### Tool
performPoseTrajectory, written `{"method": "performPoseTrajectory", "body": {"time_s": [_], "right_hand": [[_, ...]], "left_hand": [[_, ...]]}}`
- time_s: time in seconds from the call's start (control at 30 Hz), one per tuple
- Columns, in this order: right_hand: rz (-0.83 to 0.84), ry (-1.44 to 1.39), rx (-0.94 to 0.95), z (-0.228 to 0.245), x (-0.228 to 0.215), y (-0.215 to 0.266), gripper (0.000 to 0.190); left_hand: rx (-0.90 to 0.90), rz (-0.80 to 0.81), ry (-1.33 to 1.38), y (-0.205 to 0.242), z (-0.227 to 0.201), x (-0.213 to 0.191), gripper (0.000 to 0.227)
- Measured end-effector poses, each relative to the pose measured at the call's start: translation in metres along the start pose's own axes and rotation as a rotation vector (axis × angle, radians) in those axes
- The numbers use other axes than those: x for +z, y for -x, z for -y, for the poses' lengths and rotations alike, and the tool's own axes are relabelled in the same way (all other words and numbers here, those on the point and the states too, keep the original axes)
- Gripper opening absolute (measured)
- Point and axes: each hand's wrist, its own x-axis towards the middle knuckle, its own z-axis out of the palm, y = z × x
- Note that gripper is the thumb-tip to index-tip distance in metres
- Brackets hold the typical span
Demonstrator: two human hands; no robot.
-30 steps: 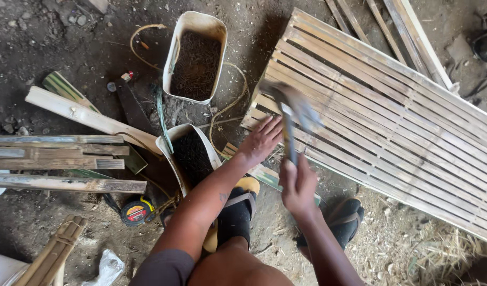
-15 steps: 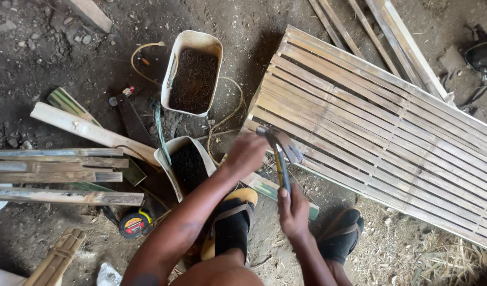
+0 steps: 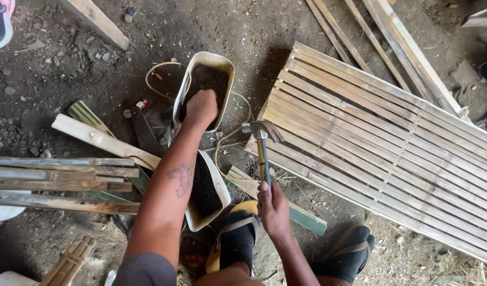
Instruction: The person hammers nails into a bamboo mat to secure the slats together. They repeatedly pick nails from a container and drive them into the mat using a hammer. The person then lifts the mat and places it against a bamboo pole.
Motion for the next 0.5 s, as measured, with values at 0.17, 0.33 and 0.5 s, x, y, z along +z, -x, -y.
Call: {"method": "performPoseTrajectory", "body": {"time_s": [0.17, 0.33, 0.5], "right_hand": [[-0.005, 0.078, 0.028, -0.009, -0.017, -0.004, 0.044], [-0.127, 0.435, -0.071, -0.016, -0.035, -0.017, 0.044], [-0.129, 0.567, -0.184, -0.018, -0.047, -0.030, 0.039]], "left_hand": [[-0.064, -0.185, 0.228, 0.032, -0.029, -0.030, 0.006], [-0.017, -0.230, 0.329, 0.055, -0.063, -0.063, 0.006], [0.296, -0.105, 0.454, 0.078, -0.106, -0.030, 0.011]]}}
